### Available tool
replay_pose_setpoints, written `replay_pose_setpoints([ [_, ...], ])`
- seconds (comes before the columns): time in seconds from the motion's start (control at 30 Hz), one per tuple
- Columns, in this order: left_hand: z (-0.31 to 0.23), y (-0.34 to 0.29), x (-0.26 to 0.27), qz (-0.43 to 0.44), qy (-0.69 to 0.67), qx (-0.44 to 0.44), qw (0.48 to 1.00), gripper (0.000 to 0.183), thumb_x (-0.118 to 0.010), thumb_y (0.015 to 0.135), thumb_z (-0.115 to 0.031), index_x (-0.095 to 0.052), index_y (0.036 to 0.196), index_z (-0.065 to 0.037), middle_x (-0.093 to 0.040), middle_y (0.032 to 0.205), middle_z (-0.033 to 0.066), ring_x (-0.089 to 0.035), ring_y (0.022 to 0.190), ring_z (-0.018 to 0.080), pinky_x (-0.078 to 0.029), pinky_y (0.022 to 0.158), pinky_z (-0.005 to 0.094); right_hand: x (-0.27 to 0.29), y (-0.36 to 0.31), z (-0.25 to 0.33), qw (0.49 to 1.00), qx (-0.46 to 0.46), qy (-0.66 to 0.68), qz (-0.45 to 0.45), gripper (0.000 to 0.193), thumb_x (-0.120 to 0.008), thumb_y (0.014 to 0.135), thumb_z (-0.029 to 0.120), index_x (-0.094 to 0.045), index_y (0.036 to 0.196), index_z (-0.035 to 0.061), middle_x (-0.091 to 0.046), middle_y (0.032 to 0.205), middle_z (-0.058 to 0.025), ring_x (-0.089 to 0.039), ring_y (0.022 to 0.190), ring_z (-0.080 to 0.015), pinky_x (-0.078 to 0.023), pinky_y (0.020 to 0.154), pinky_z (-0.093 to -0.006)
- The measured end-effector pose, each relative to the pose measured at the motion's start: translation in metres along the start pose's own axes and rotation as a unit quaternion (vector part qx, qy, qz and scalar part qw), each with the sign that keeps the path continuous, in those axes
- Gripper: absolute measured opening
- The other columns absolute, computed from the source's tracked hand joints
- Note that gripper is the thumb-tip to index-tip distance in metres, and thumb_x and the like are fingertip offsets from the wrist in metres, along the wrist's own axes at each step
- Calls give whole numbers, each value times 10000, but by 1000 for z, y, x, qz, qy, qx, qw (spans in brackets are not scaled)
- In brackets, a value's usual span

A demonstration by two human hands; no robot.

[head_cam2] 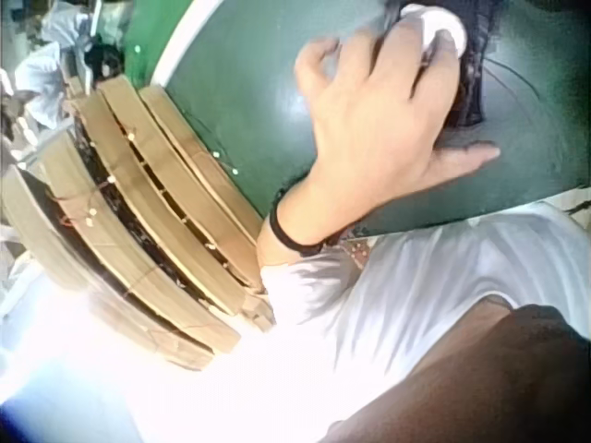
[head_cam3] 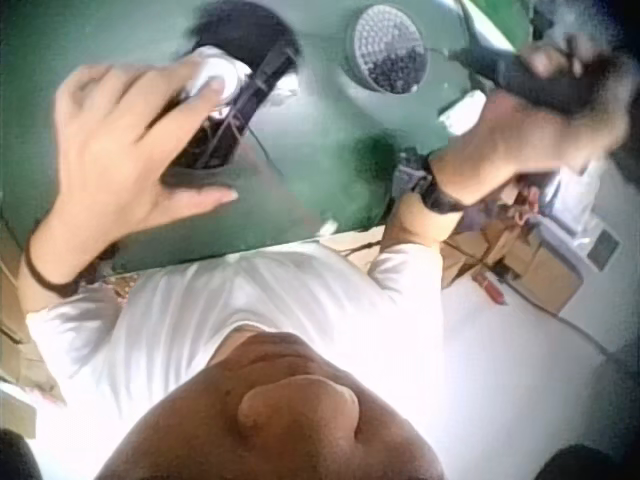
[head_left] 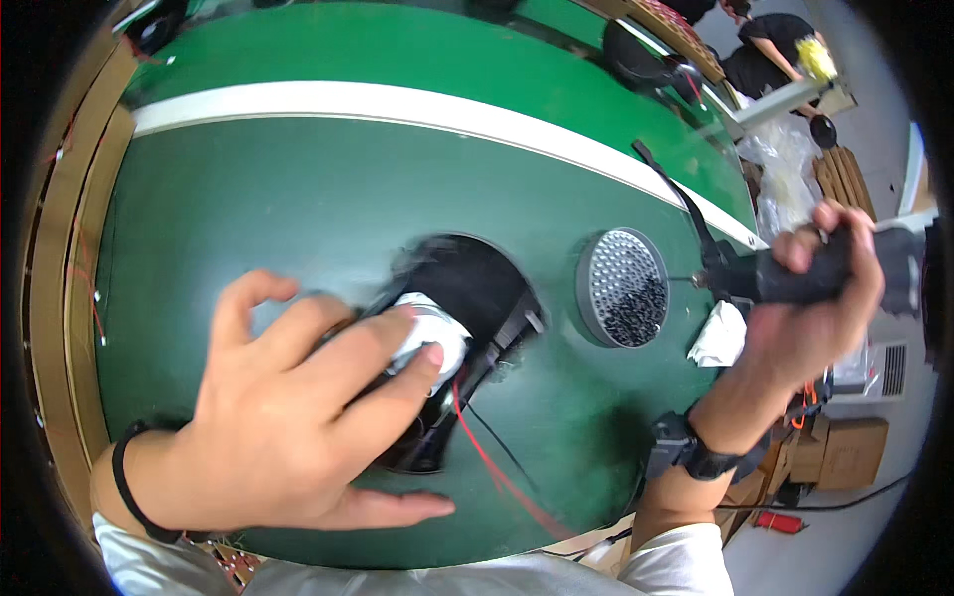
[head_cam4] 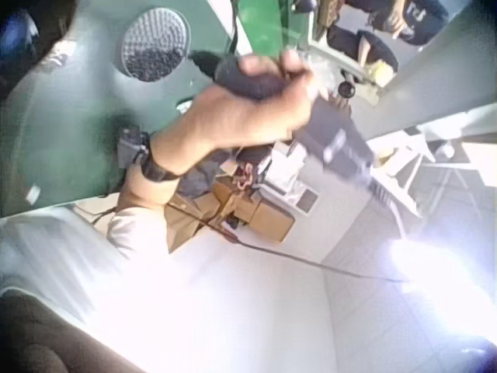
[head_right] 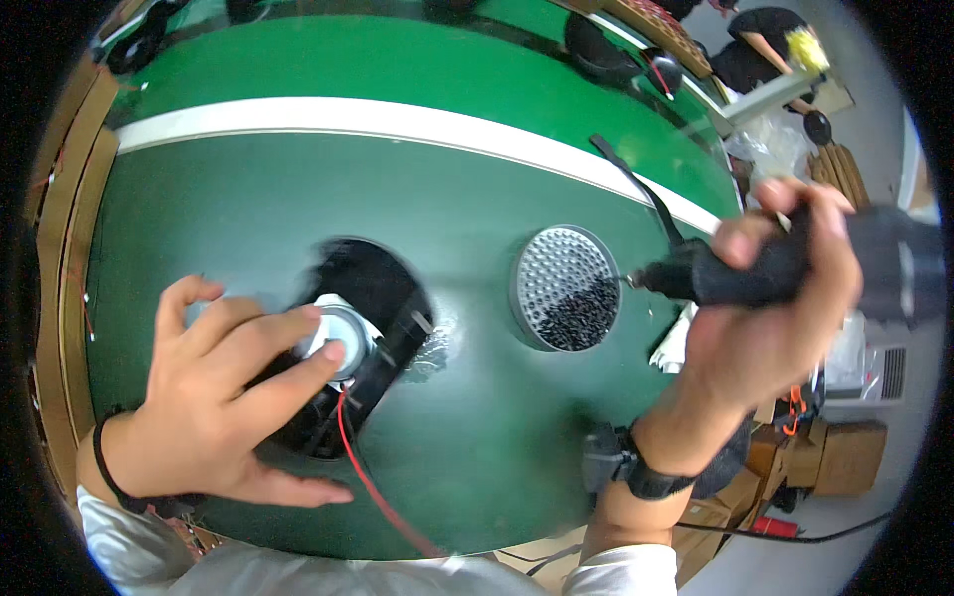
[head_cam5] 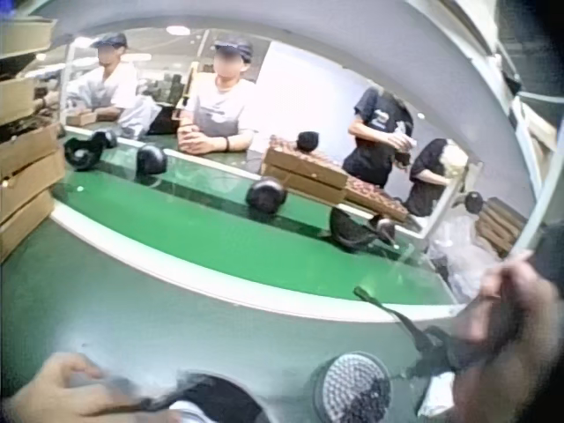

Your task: Using an electric screwdriver to fasten components inside a plastic electronic housing on an assembly line.

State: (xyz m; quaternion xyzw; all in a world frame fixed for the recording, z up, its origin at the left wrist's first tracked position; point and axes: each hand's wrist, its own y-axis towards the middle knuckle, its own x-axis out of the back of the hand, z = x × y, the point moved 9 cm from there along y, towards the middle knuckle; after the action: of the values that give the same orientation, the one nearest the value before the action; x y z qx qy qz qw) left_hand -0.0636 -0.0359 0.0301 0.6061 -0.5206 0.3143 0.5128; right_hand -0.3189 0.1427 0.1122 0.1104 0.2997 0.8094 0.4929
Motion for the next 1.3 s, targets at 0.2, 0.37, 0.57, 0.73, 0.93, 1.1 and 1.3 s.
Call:
replay_pose_setpoints([
  [0.2,-3,-6,9,4,114,32,993,759,-807,684,-606,-672,1182,-50,-586,1269,222,-519,1104,414,-332,1000,622,-23,-4,-22,1000,-7,-6,19,201,-584,980,205,-560,1065,25,-633,930,-136,-554,660,-165,-441,628,-278],
  [0.37,13,0,-6,17,-21,31,999,651,-885,653,-388,-644,1134,-22,-548,1391,305,-515,1272,537,-352,1067,718,-23,-6,-29,999,38,-22,8,147,-594,963,162,-579,1020,27,-635,860,-133,-561,619,-178,-459,594,-287],
  [0.57,13,0,-4,-33,-52,10,998,613,-868,580,-233,-662,1111,-7,-598,1307,270,-597,1132,483,-532,923,554,-20,-7,-42,999,34,-27,-6,122,-610,951,135,-579,1007,31,-634,844,-138,-561,586,-185,-467,562,-296],
  [0.73,13,-1,-5,-40,-47,11,998,598,-843,587,-240,-655,1105,-9,-601,1293,276,-603,1051,466,-524,886,540,-16,-4,-45,998,38,-11,-52,124,-624,925,112,-616,906,-10,-649,750,-131,-571,521,-178,-467,521,-283],
  [0.93,12,2,-2,-36,-42,12,998,576,-808,601,-223,-644,1114,-17,-594,1313,280,-602,1032,461,-533,851,532,-17,-3,-47,999,40,11,-32,109,-619,923,110,-600,915,3,-641,745,-128,-564,526,-177,-468,525,-288],
  [1.1,8,6,-1,-43,-29,8,999,572,-834,555,-191,-658,1077,-37,-615,1305,242,-615,988,394,-566,764,455,-12,-2,-49,999,33,19,-28,110,-617,926,111,-592,943,5,-642,751,-130,-562,529,-176,-477,530,-293],
  [1.3,12,-5,-11,-65,-26,-7,997,633,-919,577,-245,-643,1104,-29,-589,1346,264,-620,1039,426,-549,836,493,-14,-4,-24,998,22,65,-12,196,-612,953,175,-579,1060,14,-656,855,-143,-580,598,-177,-479,558,-287],
])
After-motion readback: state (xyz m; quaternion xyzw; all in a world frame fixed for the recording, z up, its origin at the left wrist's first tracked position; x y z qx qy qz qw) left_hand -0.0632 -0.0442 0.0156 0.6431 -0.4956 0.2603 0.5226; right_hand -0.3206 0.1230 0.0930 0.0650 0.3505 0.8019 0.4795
